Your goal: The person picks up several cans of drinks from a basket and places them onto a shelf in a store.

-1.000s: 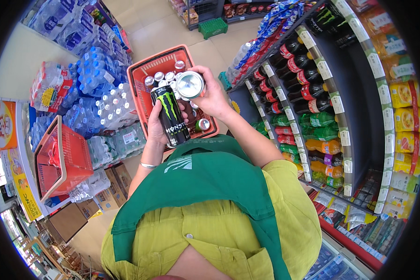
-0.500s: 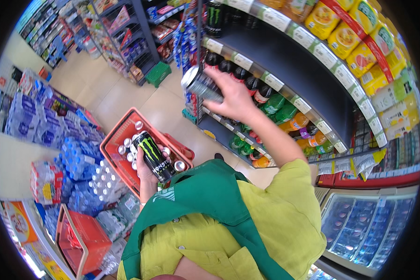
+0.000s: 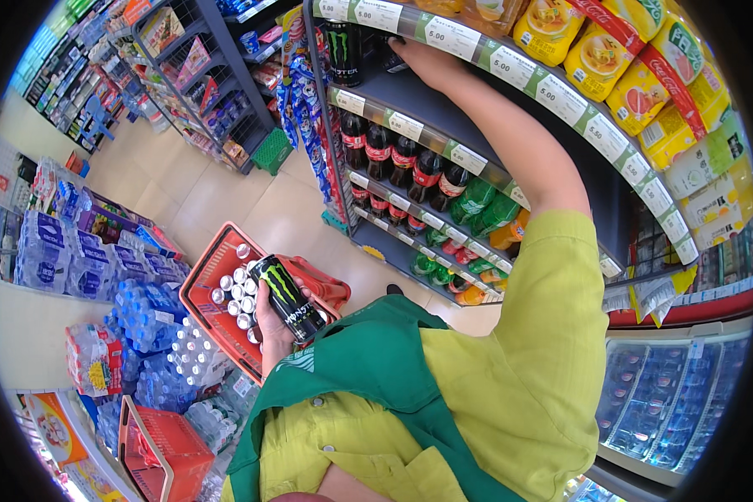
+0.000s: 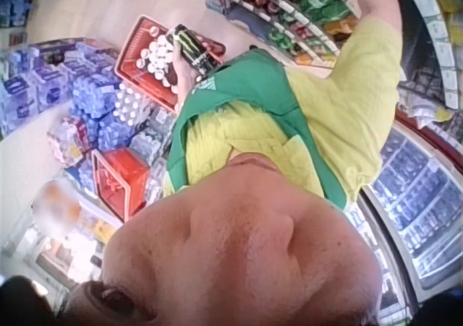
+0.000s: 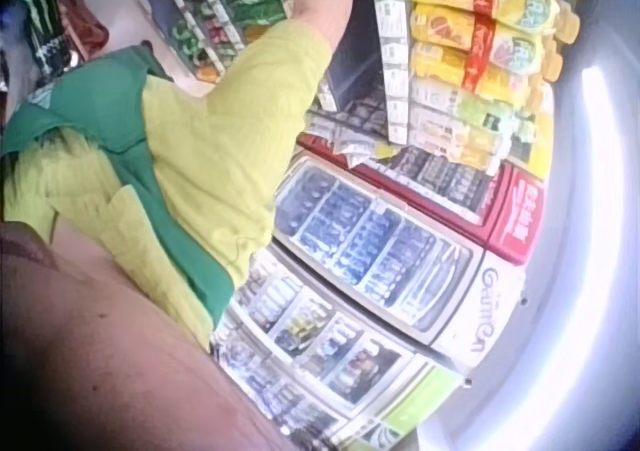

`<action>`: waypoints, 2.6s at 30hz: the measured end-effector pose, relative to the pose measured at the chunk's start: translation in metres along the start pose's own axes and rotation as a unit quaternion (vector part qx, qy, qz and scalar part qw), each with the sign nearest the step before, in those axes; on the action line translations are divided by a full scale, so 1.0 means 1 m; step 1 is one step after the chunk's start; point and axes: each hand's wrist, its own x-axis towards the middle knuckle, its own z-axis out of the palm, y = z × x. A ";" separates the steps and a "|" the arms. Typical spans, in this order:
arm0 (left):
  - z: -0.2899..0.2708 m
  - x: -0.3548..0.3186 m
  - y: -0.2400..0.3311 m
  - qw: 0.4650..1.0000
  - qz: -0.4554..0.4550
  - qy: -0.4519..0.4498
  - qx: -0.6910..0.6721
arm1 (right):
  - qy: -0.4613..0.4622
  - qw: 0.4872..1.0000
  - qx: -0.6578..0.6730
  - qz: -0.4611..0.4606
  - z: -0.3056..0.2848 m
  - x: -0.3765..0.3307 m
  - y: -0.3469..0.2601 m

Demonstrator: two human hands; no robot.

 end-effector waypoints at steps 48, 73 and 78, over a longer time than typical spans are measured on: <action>-0.005 0.013 -0.028 0.998 0.032 0.047 0.004 | -0.112 0.919 0.369 -0.089 -0.024 0.040 0.020; 0.006 0.021 -0.032 0.999 0.015 0.028 0.027 | -0.204 0.849 0.453 0.179 0.078 0.044 0.019; 0.027 0.033 -0.026 1.000 0.012 0.027 -0.009 | -0.167 0.828 0.490 0.218 0.066 0.018 0.019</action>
